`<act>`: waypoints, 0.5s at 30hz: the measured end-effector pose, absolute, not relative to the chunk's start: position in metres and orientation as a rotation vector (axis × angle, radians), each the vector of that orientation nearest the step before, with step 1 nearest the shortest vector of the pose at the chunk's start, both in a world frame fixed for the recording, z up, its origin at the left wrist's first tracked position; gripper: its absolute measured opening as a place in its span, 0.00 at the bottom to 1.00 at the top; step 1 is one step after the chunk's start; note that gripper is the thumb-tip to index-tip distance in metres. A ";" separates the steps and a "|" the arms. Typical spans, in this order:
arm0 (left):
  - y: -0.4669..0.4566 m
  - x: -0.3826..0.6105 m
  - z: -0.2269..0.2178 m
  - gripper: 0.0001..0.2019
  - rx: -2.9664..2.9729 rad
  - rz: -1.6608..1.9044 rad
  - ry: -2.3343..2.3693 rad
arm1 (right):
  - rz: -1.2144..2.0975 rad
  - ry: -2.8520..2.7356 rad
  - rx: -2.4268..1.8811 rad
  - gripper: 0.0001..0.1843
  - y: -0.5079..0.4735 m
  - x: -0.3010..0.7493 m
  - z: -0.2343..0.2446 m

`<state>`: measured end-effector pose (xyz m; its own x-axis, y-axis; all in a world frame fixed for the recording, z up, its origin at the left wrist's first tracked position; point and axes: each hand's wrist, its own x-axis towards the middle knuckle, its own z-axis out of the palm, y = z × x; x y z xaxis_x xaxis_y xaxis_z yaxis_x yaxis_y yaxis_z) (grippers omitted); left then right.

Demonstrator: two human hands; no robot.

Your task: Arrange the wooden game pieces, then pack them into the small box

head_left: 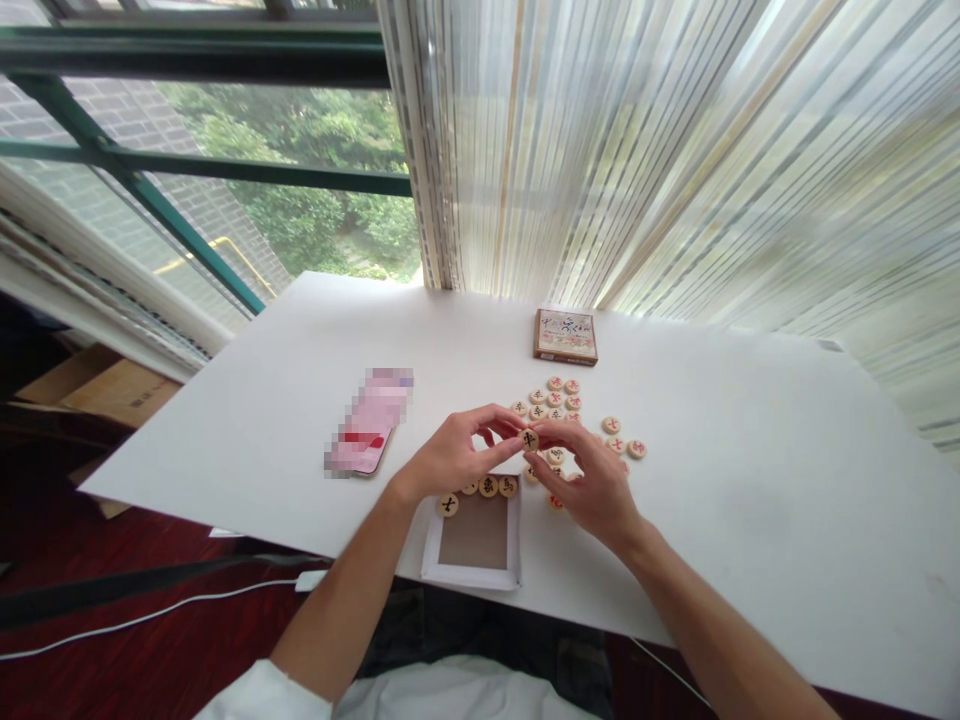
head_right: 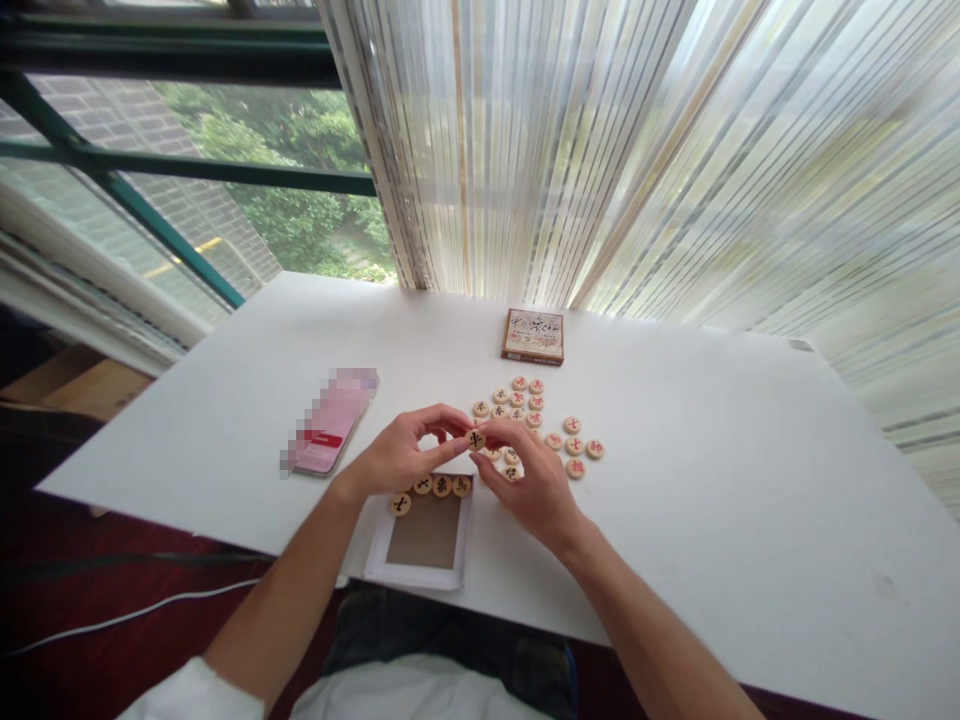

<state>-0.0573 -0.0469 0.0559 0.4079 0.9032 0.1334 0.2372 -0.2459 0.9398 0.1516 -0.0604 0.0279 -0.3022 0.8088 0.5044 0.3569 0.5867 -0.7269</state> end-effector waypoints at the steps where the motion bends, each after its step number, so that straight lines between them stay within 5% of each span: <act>1: -0.047 -0.058 0.055 0.12 1.723 0.892 0.996 | 0.618 -1.910 -0.935 0.15 -0.061 0.151 0.028; 15: -0.051 -0.062 0.055 0.15 1.759 0.837 0.982 | 0.972 -1.737 -0.986 0.12 -0.064 0.146 0.027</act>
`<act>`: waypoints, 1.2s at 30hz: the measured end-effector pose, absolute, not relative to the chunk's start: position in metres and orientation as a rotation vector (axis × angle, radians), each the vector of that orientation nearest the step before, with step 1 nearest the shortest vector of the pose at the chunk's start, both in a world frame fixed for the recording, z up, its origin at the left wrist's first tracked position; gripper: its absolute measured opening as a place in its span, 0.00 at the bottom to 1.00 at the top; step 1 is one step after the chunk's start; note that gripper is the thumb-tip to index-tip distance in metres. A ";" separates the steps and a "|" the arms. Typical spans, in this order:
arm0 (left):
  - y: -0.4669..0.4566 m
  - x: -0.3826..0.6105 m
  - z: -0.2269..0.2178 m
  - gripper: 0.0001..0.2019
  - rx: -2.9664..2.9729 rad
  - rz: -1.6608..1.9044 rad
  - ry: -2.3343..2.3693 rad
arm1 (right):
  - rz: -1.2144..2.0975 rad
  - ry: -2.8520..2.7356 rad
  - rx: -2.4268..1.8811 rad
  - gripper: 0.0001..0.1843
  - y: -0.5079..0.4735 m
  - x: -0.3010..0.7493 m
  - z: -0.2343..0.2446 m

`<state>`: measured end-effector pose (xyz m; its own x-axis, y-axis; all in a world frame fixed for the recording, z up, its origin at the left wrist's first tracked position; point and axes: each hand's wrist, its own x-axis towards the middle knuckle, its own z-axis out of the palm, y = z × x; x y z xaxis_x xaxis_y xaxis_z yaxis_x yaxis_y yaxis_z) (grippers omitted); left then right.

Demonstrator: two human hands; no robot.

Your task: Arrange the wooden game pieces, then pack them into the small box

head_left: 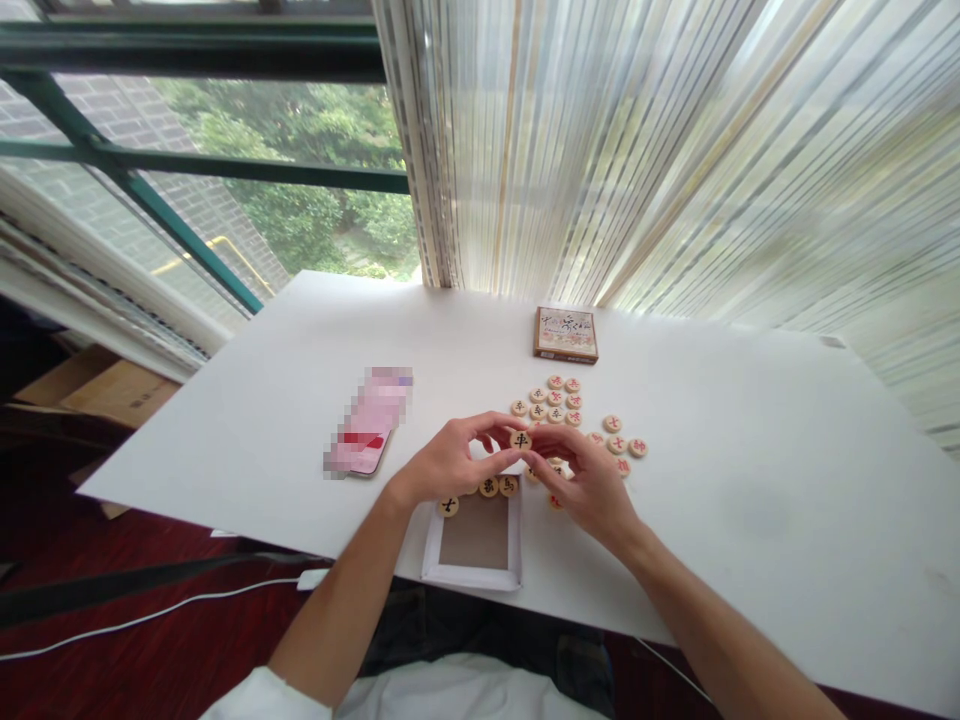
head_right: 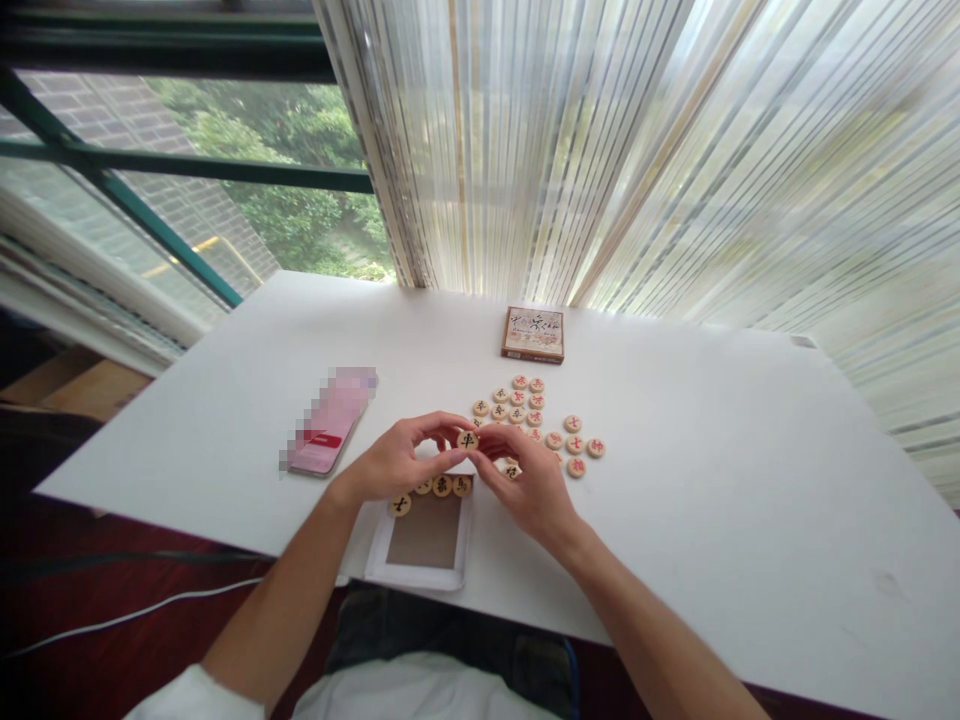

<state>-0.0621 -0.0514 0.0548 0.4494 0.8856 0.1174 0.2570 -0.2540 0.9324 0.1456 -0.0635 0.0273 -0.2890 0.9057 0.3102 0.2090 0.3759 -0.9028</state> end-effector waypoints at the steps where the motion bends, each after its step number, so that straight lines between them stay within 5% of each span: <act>1: -0.052 -0.062 0.054 0.16 1.761 0.832 0.991 | 0.992 -1.723 -0.989 0.12 -0.064 0.145 0.027; 18: -0.054 -0.062 0.050 0.15 1.793 0.855 1.020 | 1.256 -1.520 -0.986 0.12 -0.063 0.144 0.024; 36: -0.052 -0.059 0.048 0.14 1.762 0.888 1.057 | 0.895 -1.750 -0.976 0.10 -0.065 0.141 0.020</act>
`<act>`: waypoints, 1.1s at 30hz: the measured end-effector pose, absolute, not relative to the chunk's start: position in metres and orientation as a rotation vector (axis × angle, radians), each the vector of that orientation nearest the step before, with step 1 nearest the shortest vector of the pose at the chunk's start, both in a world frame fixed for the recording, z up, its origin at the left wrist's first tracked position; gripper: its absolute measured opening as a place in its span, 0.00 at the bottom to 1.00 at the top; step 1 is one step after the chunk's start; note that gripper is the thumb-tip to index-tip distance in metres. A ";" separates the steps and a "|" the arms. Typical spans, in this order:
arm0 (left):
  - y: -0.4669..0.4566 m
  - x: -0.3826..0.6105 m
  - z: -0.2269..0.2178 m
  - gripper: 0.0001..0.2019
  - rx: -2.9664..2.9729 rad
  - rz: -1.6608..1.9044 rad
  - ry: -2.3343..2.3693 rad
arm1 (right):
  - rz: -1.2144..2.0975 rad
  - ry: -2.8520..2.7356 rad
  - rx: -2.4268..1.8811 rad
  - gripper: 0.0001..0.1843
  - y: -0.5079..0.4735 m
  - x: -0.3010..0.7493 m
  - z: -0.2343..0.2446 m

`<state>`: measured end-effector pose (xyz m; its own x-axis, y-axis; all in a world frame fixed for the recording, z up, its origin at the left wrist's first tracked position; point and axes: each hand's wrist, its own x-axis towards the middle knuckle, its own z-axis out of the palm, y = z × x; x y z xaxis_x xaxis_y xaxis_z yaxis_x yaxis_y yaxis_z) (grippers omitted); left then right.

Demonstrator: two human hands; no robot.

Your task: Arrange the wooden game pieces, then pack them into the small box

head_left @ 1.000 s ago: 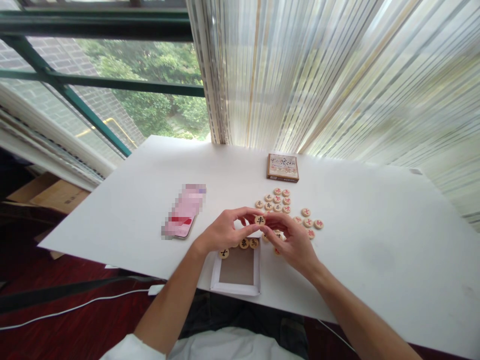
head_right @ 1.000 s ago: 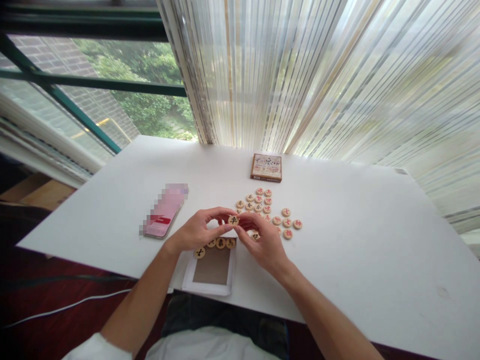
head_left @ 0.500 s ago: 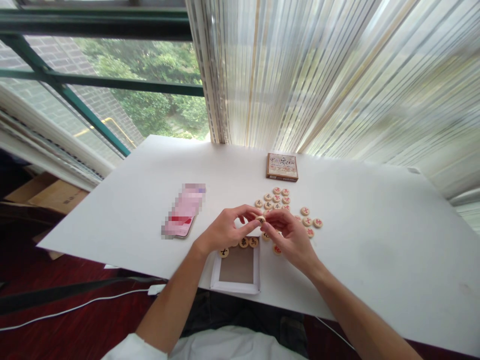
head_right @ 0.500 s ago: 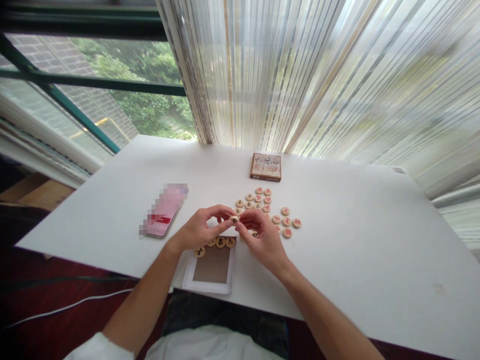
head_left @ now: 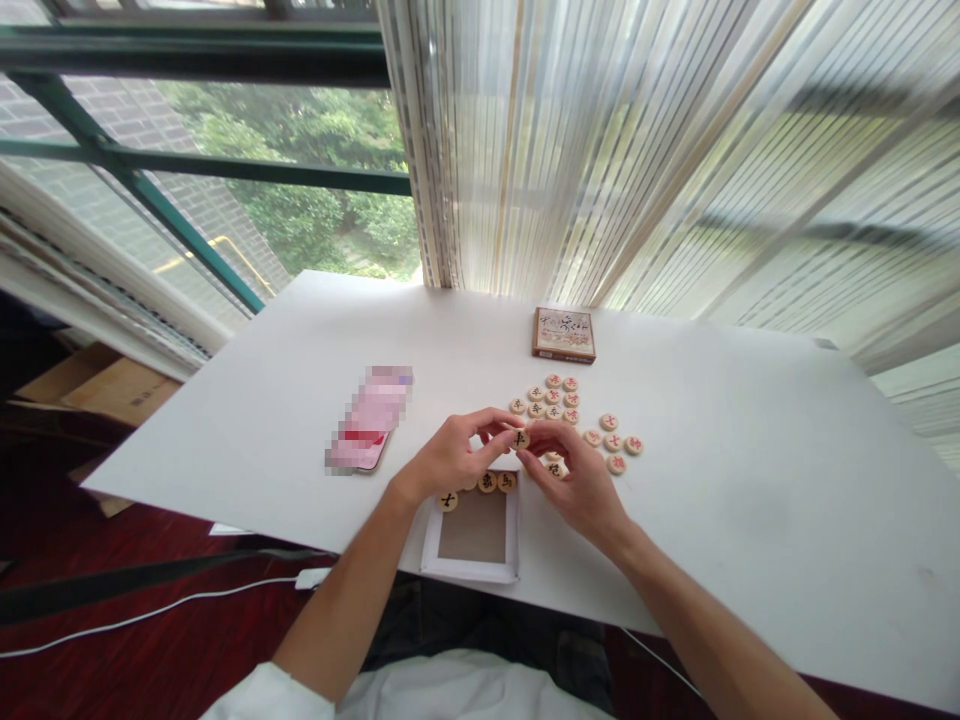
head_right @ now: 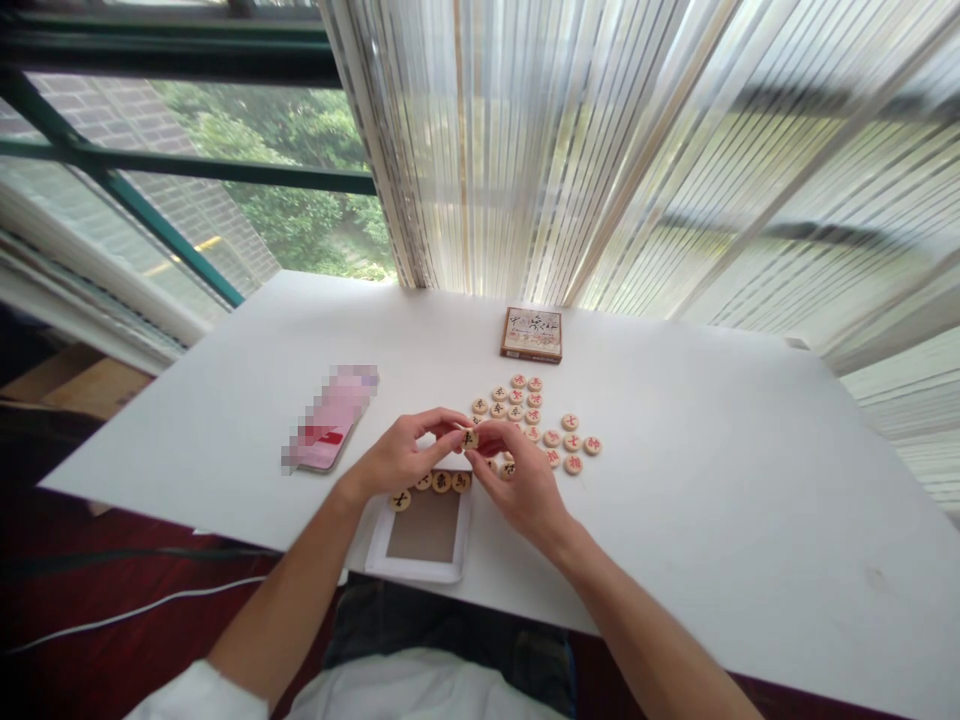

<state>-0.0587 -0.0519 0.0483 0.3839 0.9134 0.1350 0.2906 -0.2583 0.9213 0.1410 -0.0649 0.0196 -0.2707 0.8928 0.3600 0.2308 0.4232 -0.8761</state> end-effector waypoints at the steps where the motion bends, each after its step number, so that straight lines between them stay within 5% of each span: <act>1: -0.052 -0.059 0.048 0.14 1.763 0.886 1.047 | 0.880 -1.759 -0.978 0.10 -0.065 0.141 0.020; 15: -0.058 -0.075 0.049 0.14 1.670 0.936 1.147 | 0.609 -1.955 -0.951 0.15 -0.066 0.143 0.024; 33: -0.091 -0.112 0.054 0.14 1.624 0.843 1.243 | 0.599 -2.020 -0.939 0.09 -0.067 0.143 0.027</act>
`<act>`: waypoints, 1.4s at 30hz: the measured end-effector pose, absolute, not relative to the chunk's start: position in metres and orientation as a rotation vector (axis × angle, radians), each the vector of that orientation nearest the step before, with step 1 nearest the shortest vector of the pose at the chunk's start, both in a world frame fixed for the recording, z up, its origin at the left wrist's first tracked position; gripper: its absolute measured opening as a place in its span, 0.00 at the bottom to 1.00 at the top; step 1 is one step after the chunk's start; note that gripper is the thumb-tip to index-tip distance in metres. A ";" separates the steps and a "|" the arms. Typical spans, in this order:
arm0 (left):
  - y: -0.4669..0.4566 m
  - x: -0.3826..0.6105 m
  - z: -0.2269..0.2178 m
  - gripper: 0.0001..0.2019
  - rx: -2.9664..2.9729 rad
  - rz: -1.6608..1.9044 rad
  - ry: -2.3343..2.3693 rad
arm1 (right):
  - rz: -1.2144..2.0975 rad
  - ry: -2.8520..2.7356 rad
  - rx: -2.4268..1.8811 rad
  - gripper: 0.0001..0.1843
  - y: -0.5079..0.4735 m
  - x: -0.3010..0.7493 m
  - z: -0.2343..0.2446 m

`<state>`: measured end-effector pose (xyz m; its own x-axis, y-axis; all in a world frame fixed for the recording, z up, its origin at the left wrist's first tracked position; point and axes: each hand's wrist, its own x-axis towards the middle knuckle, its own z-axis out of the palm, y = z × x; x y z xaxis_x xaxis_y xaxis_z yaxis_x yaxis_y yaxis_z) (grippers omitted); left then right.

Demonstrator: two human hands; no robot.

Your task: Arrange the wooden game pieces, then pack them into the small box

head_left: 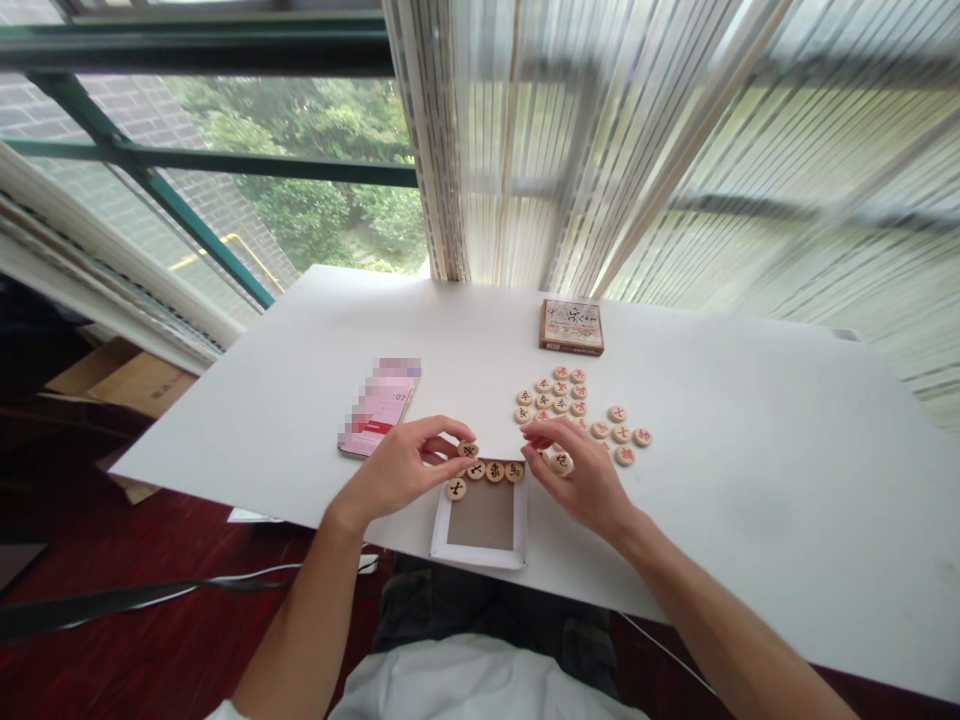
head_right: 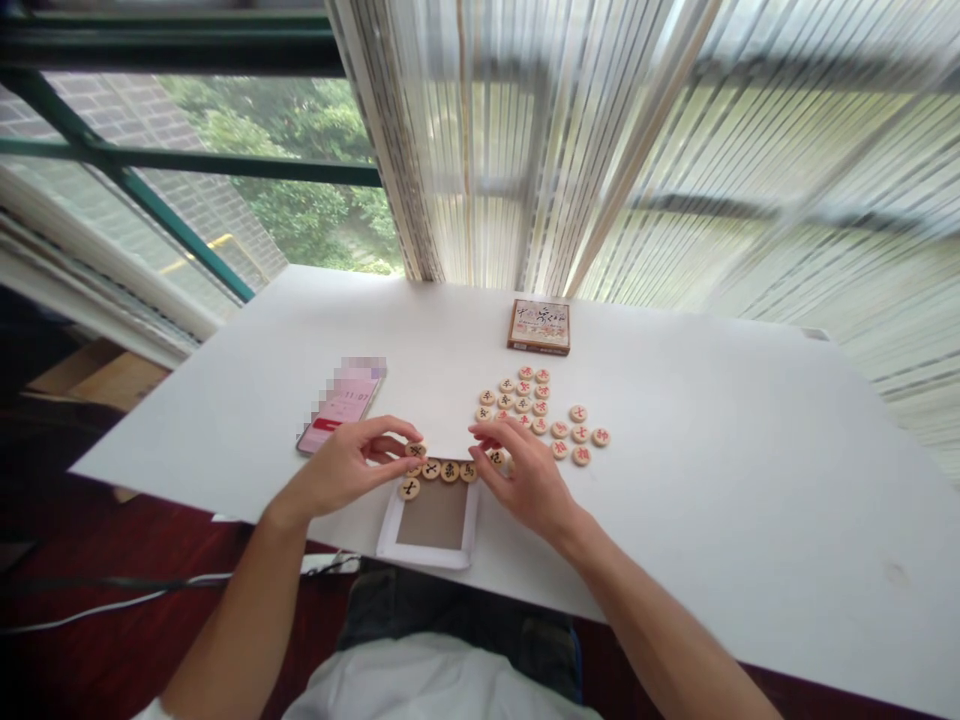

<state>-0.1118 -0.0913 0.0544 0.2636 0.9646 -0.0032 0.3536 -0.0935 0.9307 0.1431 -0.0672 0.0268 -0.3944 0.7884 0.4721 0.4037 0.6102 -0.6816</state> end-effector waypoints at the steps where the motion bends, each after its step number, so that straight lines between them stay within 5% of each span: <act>1: -0.093 -0.112 0.056 0.14 1.649 0.839 1.247 | 0.601 -2.017 -0.941 0.09 -0.067 0.143 0.027; 16: -0.118 -0.099 0.051 0.04 2.148 0.548 1.406 | 0.600 -2.032 -0.899 0.09 -0.068 0.142 0.026; 42: -0.123 -0.108 0.037 0.13 2.271 0.735 1.475 | 0.532 -2.488 -0.635 0.15 -0.080 0.137 0.031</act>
